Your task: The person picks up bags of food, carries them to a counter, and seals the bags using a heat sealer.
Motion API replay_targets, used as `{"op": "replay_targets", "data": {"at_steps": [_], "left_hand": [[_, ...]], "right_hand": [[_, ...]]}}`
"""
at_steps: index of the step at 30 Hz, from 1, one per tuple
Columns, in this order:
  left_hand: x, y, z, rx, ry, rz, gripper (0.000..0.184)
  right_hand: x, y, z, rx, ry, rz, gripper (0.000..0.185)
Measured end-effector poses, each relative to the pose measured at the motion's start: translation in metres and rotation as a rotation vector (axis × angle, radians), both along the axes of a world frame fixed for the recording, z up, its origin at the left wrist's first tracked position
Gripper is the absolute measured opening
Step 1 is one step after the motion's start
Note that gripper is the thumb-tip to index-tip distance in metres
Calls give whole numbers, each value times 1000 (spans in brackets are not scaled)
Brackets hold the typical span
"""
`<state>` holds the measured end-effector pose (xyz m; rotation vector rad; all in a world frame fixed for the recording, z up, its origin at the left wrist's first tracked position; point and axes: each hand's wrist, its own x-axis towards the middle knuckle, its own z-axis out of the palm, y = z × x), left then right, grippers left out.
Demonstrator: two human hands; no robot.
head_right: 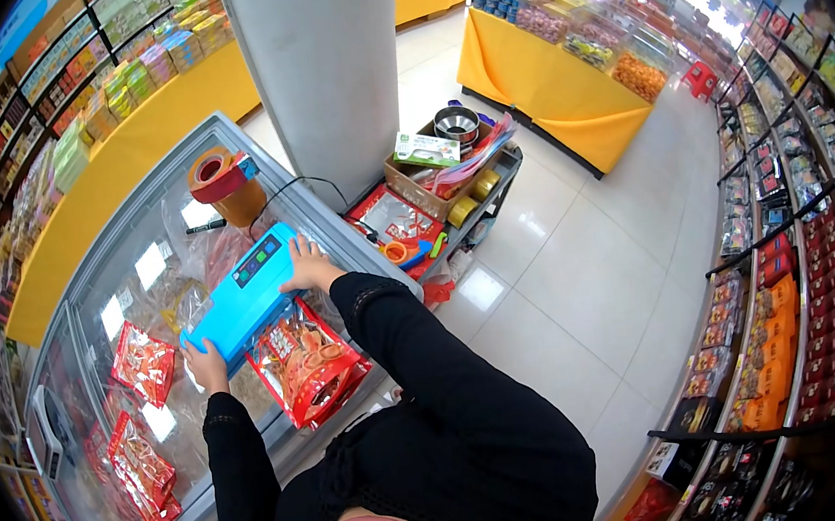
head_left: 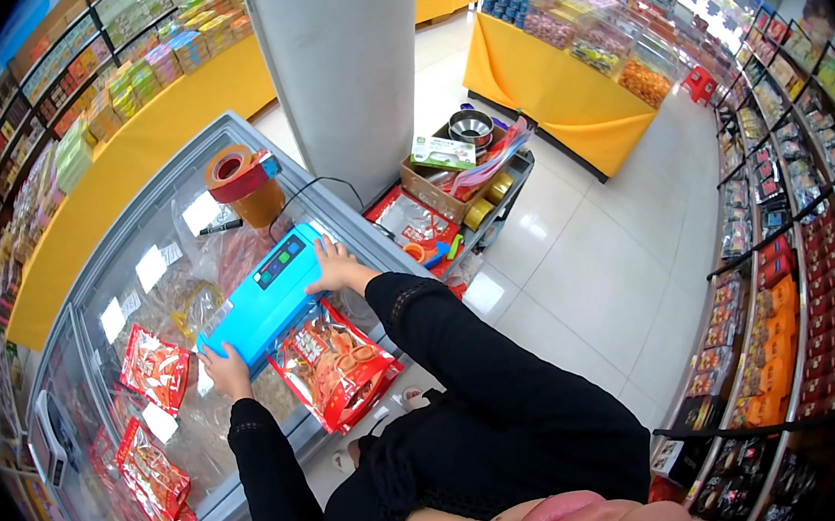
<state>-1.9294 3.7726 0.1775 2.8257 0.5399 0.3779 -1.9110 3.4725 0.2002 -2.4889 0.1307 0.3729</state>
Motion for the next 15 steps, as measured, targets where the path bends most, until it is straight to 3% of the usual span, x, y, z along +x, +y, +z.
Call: {"op": "replay_targets", "data": {"at_steps": [15], "left_hand": [[2,2,-2,15,5,3,55]], "right_hand": [[-1,-1,-2,16,-19,8,113]]}}
